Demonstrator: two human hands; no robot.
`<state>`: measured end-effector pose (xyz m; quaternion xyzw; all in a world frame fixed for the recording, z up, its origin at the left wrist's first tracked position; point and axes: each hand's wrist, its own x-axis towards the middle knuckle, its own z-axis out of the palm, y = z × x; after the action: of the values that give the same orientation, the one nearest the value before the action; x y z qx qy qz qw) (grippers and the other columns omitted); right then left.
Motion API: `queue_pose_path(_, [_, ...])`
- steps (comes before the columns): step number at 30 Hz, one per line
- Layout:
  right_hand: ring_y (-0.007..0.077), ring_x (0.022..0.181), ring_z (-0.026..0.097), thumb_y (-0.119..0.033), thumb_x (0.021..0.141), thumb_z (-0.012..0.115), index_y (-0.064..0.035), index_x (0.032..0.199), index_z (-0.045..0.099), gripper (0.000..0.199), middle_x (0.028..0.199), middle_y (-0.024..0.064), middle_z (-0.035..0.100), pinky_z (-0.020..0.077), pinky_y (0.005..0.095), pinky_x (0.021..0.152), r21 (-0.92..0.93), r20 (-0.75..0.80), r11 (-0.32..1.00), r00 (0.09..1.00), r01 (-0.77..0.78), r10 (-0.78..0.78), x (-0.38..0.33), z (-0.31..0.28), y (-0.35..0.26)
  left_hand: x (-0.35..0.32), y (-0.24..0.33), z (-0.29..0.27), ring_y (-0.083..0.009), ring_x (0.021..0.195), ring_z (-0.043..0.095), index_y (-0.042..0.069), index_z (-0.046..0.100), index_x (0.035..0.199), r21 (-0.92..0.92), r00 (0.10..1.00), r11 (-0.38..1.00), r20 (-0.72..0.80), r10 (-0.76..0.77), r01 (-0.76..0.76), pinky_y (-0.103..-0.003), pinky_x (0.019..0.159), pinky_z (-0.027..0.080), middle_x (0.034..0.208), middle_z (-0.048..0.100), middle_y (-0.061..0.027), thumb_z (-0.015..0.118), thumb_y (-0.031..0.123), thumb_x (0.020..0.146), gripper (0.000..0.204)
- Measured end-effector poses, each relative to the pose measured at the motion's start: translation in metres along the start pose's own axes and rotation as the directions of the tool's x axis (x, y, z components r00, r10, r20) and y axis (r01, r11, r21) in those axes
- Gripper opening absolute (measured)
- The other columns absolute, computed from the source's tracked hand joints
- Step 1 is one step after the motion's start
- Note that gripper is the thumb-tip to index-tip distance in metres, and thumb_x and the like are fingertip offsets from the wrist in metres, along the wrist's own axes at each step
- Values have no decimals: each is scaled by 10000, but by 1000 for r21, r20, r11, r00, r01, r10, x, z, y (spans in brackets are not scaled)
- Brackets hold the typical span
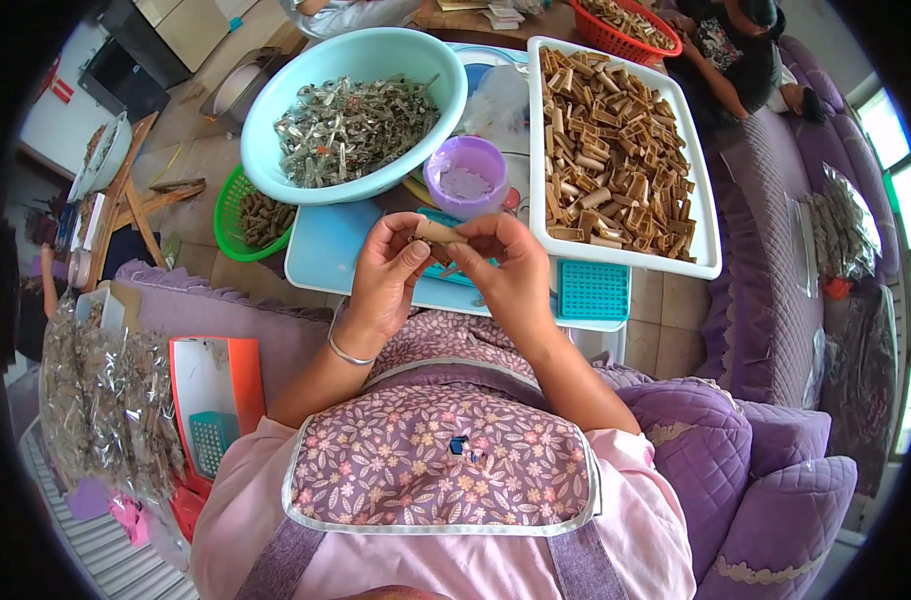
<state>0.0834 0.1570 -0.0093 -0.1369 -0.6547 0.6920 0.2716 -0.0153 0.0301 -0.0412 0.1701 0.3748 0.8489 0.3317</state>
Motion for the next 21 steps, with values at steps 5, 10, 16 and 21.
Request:
queue_pose_path(5, [113, 830, 626, 5, 826, 702, 0, 1028, 606, 224, 952, 59, 642, 518, 242, 726, 42, -37, 997, 997, 64, -63, -7, 12, 7, 1, 3, 0, -121, 942, 594, 29, 534, 1150, 37, 997, 996, 10, 81, -82, -274, 862, 496, 1035, 608, -50, 715, 80, 839, 363])
queue_pose_path(10, [123, 803, 620, 16, 808, 708, -14, 997, 634, 206, 922, 58, 628, 509, 248, 705, -131, 2, 979, 988, 154, -155, -5, 12, 13, 2, 0, -2, -107, 945, 584, 29, 538, 1150, 157, 984, 972, 44, 172, -177, -260, 865, 491, 1020, 603, -37, 724, 63, 825, 375])
queue_pose_path(16, [127, 773, 623, 33, 797, 704, -20, 970, 634, 194, 934, 68, 624, 507, 250, 692, -226, 33, 951, 978, 209, -207, -6, 14, 10, 2, 0, -2, -96, 941, 575, 26, 549, 1131, 249, 981, 949, 40, 189, -193, -246, 845, 498, 994, 592, -27, 734, 63, 815, 368])
queue_pose_path(21, [144, 806, 630, 45, 800, 695, -5, 983, 619, 204, 961, 83, 613, 520, 258, 715, -172, 51, 972, 987, 157, -151, -7, 11, 11, -1, 5, 0, -96, 926, 578, 27, 555, 1149, 287, 978, 935, 68, 199, -210, -243, 836, 503, 1008, 584, -24, 737, 61, 809, 387])
